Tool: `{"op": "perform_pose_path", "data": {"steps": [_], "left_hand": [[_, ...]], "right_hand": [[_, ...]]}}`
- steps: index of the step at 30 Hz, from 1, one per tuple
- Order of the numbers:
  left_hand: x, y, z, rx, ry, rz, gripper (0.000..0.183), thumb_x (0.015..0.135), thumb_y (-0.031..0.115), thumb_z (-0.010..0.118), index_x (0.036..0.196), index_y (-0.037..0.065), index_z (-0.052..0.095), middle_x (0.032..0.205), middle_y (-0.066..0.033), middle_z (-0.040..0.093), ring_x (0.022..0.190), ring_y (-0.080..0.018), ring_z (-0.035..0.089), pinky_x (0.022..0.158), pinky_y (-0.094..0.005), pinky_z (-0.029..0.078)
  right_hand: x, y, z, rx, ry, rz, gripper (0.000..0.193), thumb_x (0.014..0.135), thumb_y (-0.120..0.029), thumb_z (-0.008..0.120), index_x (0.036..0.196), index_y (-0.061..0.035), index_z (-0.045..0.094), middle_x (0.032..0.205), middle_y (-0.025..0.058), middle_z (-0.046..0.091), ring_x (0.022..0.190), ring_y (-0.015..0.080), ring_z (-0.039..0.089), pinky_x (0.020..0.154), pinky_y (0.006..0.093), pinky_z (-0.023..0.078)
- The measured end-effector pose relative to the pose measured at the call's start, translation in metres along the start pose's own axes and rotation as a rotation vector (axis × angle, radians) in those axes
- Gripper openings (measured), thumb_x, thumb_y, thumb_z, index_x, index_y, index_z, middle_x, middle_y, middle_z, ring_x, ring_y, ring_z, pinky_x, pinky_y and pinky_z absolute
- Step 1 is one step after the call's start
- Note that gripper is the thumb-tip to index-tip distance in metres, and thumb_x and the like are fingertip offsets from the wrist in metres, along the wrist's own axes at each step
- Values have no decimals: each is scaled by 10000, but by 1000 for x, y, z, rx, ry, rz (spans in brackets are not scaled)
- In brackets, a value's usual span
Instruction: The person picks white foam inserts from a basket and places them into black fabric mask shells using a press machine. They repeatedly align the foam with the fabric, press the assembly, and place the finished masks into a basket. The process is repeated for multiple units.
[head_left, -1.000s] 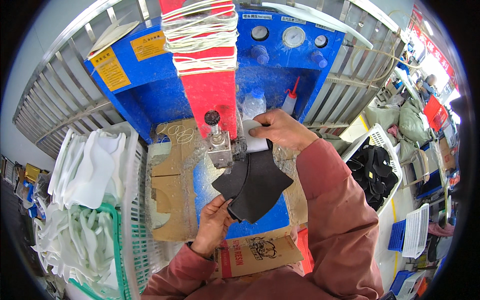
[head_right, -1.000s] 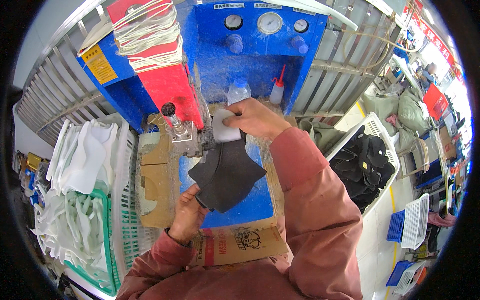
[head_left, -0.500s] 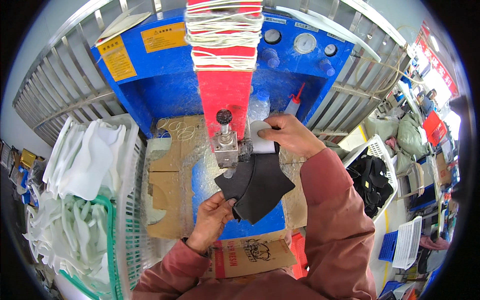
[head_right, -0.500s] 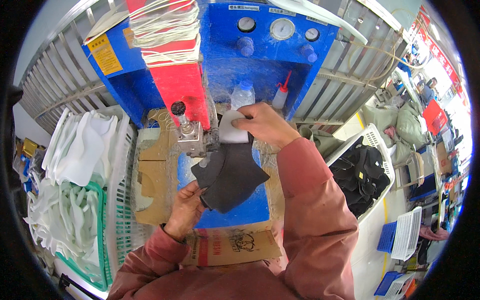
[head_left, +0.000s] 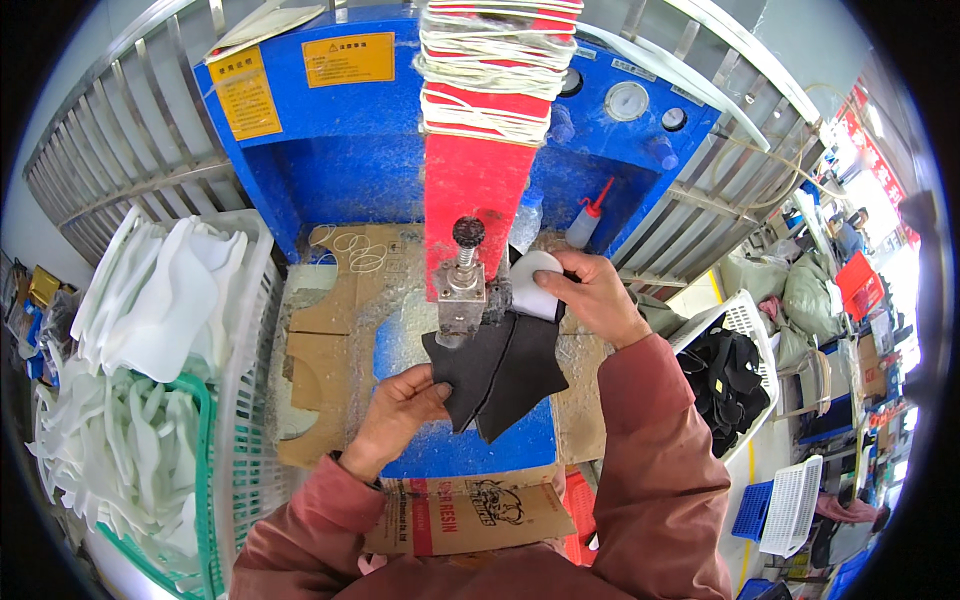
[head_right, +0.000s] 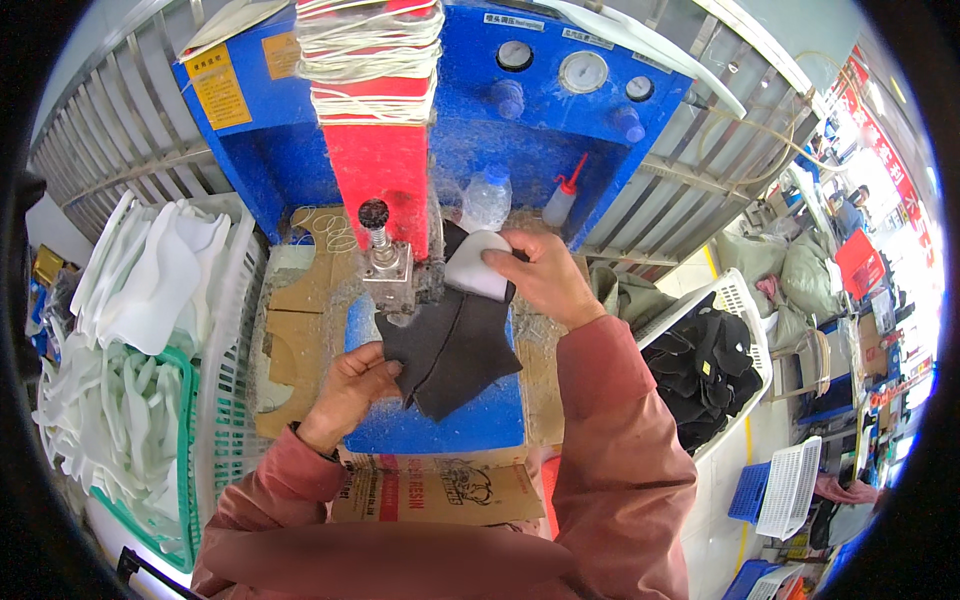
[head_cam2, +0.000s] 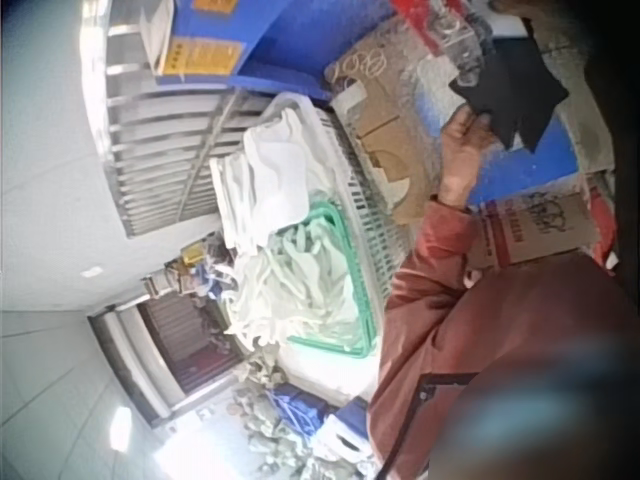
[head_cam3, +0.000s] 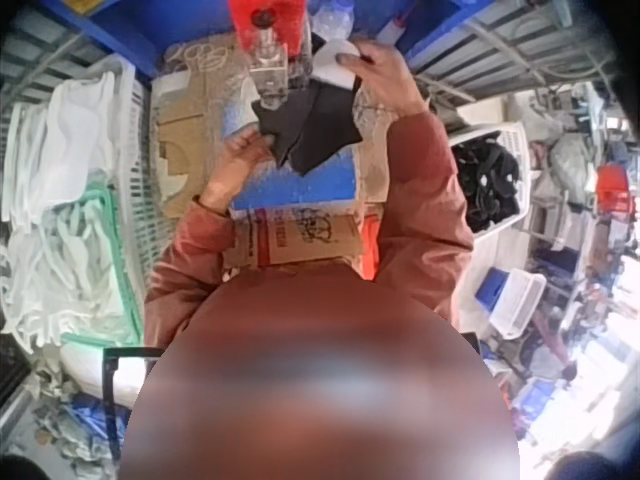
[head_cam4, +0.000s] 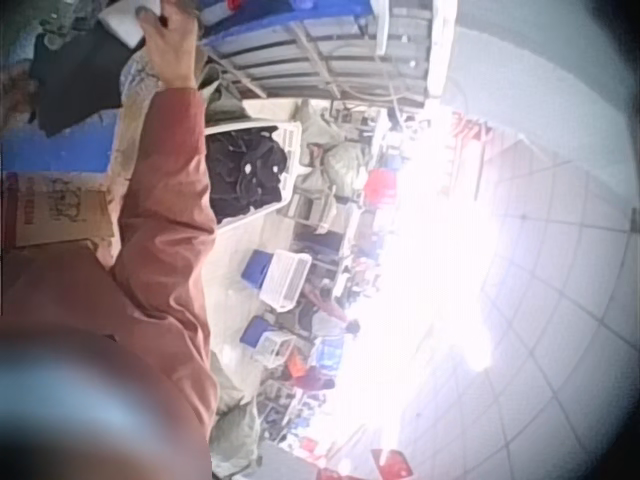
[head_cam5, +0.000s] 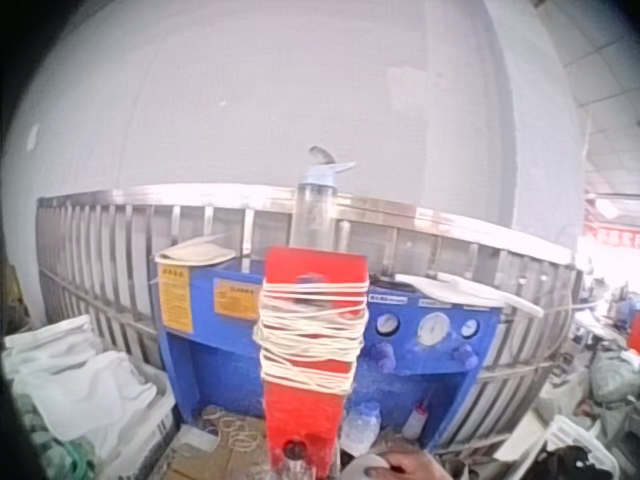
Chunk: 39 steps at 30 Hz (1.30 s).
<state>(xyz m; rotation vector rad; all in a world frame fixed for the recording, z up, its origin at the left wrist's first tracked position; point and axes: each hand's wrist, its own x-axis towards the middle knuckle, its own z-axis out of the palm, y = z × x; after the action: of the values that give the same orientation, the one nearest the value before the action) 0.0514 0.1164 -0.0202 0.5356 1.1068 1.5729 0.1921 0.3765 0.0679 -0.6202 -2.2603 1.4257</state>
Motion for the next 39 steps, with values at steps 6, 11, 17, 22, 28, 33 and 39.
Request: {"op": "perform_pose_path", "data": {"steps": [6,11,17,22,28,33,39], "left_hand": [[11,13,-13,125,-92,36,250,1028,63,515,1254,12,609,1119,-33,672,992,-115,647,867,-304,570],[19,28,-17,224,-111,25,229,1033,61,496,1221,4,614,1071,-26,668,984,-112,645,850,-302,574],[30,52,-17,393,-153,109,163,1027,77,526,1103,-26,626,975,-42,665,900,-119,659,777,-303,582],[39,63,-19,604,-143,126,153,1024,70,515,1056,-37,620,900,-62,633,847,-120,657,723,-298,570],[53,65,-19,630,-159,143,154,1024,70,505,1083,-33,604,886,-81,622,826,-140,668,674,-306,575],[63,71,-19,640,-170,127,186,1027,81,496,1137,-23,605,927,-88,643,844,-152,674,684,-327,603],[72,74,-17,569,-200,134,216,1032,77,472,1166,0,623,976,-68,666,875,-155,674,731,-345,617]], "right_hand": [[-8,3,1,19,55,-36,174,971,-118,649,1061,23,694,871,-54,632,804,26,507,705,234,445],[-14,9,3,56,128,-32,160,952,-103,661,1051,17,696,849,-40,643,792,37,526,703,239,452],[-19,18,7,66,215,-92,154,948,-81,663,1067,10,702,866,-43,649,799,35,534,703,231,450],[-20,23,6,113,273,-81,146,950,-85,667,1055,10,704,873,-46,645,806,30,540,703,225,451],[-20,28,0,81,282,-72,131,956,-96,666,1033,3,703,864,-58,638,806,24,540,713,221,457],[-18,33,-2,103,294,-69,143,960,-99,662,1057,-2,701,868,-59,639,807,21,538,722,221,459],[-15,37,-5,106,306,-55,157,966,-106,656,1077,-3,701,882,-59,641,820,20,539,731,220,460]]}}
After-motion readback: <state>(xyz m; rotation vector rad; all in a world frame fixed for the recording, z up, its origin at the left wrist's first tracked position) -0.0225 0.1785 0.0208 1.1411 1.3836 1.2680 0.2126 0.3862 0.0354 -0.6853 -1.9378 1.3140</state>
